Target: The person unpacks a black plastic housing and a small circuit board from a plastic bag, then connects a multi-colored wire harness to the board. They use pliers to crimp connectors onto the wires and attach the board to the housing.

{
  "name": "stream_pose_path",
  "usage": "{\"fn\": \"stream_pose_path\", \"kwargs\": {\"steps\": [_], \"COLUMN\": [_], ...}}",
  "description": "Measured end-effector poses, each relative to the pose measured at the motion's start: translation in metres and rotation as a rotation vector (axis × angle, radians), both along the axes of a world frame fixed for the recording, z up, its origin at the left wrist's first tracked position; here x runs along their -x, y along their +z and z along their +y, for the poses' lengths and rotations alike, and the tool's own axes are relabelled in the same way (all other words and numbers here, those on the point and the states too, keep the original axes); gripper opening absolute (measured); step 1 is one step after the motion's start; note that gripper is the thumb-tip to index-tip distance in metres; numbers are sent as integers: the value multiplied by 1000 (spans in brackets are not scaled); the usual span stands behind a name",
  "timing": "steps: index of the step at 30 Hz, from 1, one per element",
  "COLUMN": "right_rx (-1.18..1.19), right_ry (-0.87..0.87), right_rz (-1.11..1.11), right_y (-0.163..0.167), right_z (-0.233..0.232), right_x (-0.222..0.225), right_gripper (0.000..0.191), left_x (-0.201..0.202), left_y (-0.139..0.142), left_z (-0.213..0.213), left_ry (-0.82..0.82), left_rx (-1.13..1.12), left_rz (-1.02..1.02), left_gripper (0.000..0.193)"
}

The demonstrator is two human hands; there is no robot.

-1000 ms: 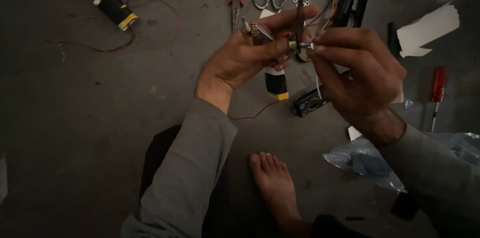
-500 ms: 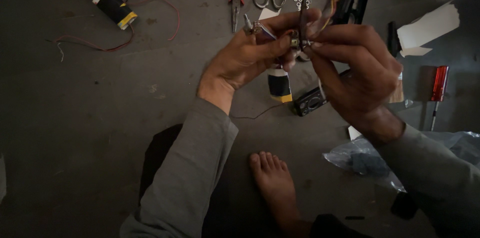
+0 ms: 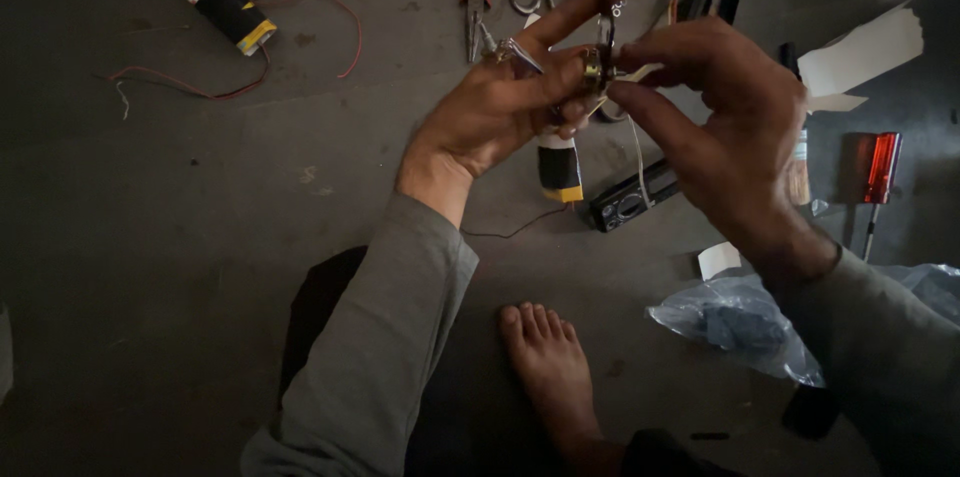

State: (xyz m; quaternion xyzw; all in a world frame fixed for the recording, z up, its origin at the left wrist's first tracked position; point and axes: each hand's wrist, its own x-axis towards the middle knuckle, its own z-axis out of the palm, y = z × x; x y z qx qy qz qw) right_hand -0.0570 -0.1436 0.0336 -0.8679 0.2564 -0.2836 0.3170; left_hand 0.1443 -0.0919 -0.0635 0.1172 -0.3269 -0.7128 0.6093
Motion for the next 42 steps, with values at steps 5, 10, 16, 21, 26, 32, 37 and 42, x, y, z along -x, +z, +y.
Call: {"fn": "stream_pose_path", "kwargs": {"steps": [5,10,16,21,26,32,37,42], "right_rx": [-26,-85,-86,-18,14,127,49,7], "right_ry": [21,15,41,70,144,115,78,25], "right_rz": [6,29,14,22,-13,47,13,-64], "right_y": [-6,-6,-14,-20,-22,-24,-27,-35], "right_z": [-6,-8,-13,-19,-25,-23,-23,-20], "right_x": [2,6,8,7,5,3,0,-1], "right_gripper": [19,20,13,12,15,16,12,11], "left_x": [0,1,1,-2,-3,-3,-3,-13], "left_y": [-2,-4,-8,-14,-23,-27,-17,-4], "left_z": [-1,-2,-2,-3,-6,-5,2,-9], "left_ry": [-13,-23,8,-17,-18,13,27,-102], "left_rx": [-30,-15,-35,-51,-105,-141,-239,-241], "left_rz": [26,56,48,63,71,35,16,1], "left_gripper": [68,65,64,61,60,61,67,68]}}
